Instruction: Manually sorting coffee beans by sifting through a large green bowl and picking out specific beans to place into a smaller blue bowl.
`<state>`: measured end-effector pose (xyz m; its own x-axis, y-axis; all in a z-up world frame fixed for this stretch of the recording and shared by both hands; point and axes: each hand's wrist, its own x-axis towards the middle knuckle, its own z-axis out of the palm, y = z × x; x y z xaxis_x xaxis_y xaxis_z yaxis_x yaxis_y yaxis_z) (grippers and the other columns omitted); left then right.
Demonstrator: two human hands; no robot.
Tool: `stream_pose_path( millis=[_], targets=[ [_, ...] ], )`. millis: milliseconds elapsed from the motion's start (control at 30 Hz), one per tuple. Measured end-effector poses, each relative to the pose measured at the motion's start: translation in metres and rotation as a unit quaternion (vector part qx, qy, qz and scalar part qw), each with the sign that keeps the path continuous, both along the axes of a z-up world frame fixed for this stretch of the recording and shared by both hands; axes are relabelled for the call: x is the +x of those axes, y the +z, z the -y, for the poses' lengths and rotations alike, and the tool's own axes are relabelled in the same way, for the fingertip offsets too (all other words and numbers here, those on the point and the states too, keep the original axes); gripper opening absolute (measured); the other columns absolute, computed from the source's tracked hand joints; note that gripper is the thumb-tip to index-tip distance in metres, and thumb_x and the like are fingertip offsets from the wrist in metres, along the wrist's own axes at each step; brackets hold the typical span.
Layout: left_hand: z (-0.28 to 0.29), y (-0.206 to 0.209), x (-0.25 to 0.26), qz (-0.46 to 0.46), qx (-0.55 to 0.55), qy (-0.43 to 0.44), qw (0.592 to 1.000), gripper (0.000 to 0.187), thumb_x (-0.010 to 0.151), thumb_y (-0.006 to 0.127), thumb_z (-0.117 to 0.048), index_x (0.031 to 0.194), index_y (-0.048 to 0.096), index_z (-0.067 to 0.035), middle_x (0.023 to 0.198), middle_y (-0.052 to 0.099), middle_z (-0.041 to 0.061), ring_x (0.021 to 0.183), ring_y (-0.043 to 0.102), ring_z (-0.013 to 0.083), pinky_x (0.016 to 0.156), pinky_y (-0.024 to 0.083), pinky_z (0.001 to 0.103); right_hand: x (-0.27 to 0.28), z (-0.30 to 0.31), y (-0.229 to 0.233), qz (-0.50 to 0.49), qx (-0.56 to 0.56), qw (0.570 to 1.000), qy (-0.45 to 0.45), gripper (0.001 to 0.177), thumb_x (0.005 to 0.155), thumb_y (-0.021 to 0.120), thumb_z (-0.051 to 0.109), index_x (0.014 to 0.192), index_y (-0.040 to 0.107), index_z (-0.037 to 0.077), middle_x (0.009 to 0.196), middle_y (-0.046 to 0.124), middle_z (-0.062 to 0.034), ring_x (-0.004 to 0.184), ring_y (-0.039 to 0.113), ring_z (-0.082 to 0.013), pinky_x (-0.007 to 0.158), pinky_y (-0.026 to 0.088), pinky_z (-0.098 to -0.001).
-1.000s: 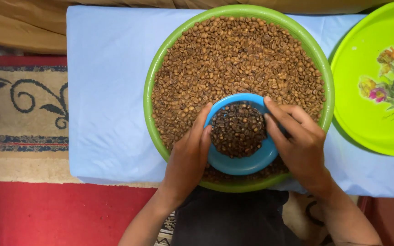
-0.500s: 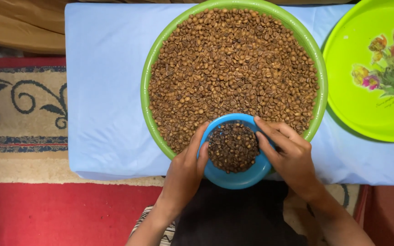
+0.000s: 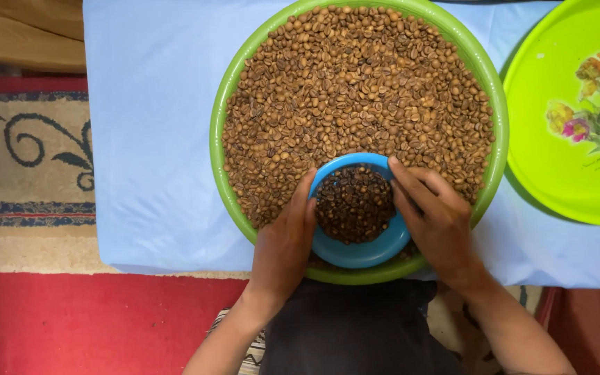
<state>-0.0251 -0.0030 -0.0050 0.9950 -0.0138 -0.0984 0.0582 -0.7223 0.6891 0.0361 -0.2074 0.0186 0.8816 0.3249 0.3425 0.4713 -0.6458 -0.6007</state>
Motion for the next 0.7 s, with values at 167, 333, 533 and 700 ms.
stream_pose_path(
  millis=[167,333,533,700],
  targets=[
    [-0.003,0.003,0.016,0.005,0.01,-0.003,1.0,0.051,0.112,0.04,-0.019,0.161,0.027,-0.02,0.117,0.071,0.025,0.05,0.067,0.034,0.038,0.048,0.039,0.014,0.0,-0.005,0.016,-0.018,1.0,0.0,0.037,0.1,0.068,-0.005,0.136,0.07,0.005,0.101,0.074,-0.0162,0.081,0.073,-0.0347,0.062,0.06,-0.0449],
    [-0.005,-0.001,0.025,-0.002,0.033,-0.004,0.999,0.052,0.111,0.039,-0.021,0.162,0.026,-0.021,0.123,0.07,0.023,0.054,0.069,0.0356,0.039,0.047,0.042,0.023,-0.002,-0.004,0.028,-0.027,0.999,0.003,0.037,0.102,0.067,-0.005,0.137,0.069,0.004,0.101,0.072,-0.0159,0.078,0.072,-0.034,0.058,0.06,-0.0456],
    [-0.005,0.004,0.028,0.095,0.122,-0.017,0.988,0.054,0.111,0.049,-0.016,0.161,0.031,-0.019,0.12,0.072,0.019,0.048,0.067,0.021,0.038,0.046,0.032,0.025,0.0,-0.008,0.046,-0.024,0.999,0.003,0.035,0.099,0.07,-0.007,0.133,0.072,0.002,0.103,0.074,-0.0155,0.079,0.074,-0.031,0.059,0.06,-0.0393],
    [-0.004,0.036,0.023,0.124,-0.001,-0.002,0.992,0.048,0.109,0.049,-0.011,0.157,0.039,-0.012,0.125,0.071,0.026,0.07,0.076,0.0358,0.05,0.058,0.041,0.018,0.006,0.0,0.053,0.014,0.998,0.01,0.031,0.097,0.073,-0.008,0.128,0.075,0.0,0.1,0.073,-0.0166,0.087,0.074,-0.0318,0.073,0.06,-0.0408]
  ],
)
